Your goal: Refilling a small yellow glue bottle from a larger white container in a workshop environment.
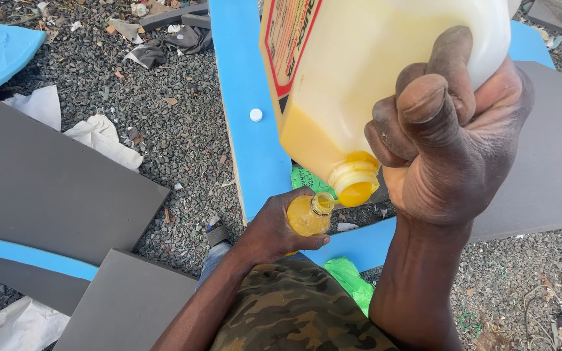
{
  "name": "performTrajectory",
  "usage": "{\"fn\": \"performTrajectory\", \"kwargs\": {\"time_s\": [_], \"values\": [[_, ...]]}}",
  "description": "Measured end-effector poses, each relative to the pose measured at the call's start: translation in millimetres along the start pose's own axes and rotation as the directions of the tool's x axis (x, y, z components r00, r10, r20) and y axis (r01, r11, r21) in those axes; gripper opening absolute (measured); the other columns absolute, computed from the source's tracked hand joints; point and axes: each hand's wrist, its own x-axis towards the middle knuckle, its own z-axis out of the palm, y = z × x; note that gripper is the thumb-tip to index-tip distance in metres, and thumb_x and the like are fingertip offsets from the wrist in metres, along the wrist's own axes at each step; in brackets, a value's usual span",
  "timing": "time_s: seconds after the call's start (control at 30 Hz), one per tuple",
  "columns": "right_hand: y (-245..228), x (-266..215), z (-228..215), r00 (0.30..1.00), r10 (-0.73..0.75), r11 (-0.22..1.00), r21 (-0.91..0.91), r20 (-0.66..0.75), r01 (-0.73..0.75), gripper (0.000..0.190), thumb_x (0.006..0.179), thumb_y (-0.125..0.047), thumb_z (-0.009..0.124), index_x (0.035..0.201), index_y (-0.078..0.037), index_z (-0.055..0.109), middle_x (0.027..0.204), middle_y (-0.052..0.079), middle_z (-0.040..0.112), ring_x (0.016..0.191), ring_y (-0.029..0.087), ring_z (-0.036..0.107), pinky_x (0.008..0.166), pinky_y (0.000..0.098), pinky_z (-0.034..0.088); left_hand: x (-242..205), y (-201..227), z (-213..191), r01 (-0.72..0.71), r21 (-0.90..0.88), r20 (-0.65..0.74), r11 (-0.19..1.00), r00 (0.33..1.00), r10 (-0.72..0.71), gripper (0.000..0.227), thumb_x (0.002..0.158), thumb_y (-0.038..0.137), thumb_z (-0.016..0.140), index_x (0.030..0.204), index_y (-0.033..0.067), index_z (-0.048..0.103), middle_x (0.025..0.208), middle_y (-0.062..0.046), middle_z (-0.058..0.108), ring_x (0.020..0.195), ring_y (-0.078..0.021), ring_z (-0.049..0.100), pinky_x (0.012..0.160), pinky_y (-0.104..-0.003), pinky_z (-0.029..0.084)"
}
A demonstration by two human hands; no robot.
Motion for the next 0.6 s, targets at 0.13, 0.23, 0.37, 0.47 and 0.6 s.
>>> {"fn": "performTrajectory", "kwargs": {"time_s": [0.13,0.23,0.37,0.47,0.6], "values": [[1.0,1.1,0.2,1.0,0.015,1.0,0.021,-0.01,-0.015,0.046,0.095,-0.038,0.066,0.082,-0.022,0.025,0.066,-0.006,0.013,0.049,0.004,0.01,0.048,0.0289,0.007,1.7,-1.0,-0.1,0.009,-0.013,-0.005,1.0,1.0,-0.009,0.042,0.07,0.015,0.09,0.103,0.0123,0.063,0.087,0.003,0.063,0.079,-0.0085,0.059,0.068,-0.025,0.051],[1.1,0.2,0.0,1.0,0.013,1.0,0.013,-0.01,-0.012,0.045,0.096,-0.037,0.065,0.082,-0.021,0.025,0.066,-0.006,0.012,0.049,0.004,0.01,0.047,0.029,0.007,1.4,-2.0,0.2,0.014,0.039,-0.018,0.999,1.0,-0.013,0.042,0.069,0.016,0.09,0.102,0.0125,0.063,0.086,0.003,0.062,0.079,-0.0085,0.057,0.067,-0.025,0.05],[1.6,0.9,0.1,1.0,0.012,1.0,0.01,-0.017,-0.012,0.047,0.095,-0.039,0.066,0.082,-0.021,0.024,0.066,-0.006,0.013,0.049,0.004,0.009,0.047,0.0291,0.007,0.9,-2.4,-1.3,0.004,0.026,-0.013,1.0,1.0,-0.004,0.041,0.07,0.016,0.09,0.101,0.0127,0.063,0.086,0.003,0.062,0.079,-0.0087,0.058,0.067,-0.025,0.05],[2.1,1.5,0.1,1.0,0.014,1.0,0.014,-0.012,-0.014,0.045,0.096,-0.037,0.065,0.082,-0.021,0.024,0.066,-0.006,0.012,0.048,0.003,0.01,0.047,0.0289,0.007,0.9,-1.6,-1.9,-0.007,0.02,-0.01,1.0,1.0,0.007,0.042,0.07,0.016,0.09,0.101,0.0127,0.063,0.086,0.003,0.062,0.079,-0.0088,0.058,0.066,-0.025,0.05],[2.9,1.4,0.1,0.999,0.024,1.0,0.02,-0.024,-0.023,0.045,0.095,-0.036,0.066,0.082,-0.021,0.025,0.065,-0.006,0.013,0.048,0.004,0.011,0.046,0.0286,0.008,1.1,-1.5,-2.3,-0.025,0.003,0.002,1.0,1.0,0.025,0.042,0.07,0.016,0.09,0.102,0.0125,0.063,0.087,0.003,0.063,0.079,-0.0089,0.059,0.067,-0.025,0.051]]}}
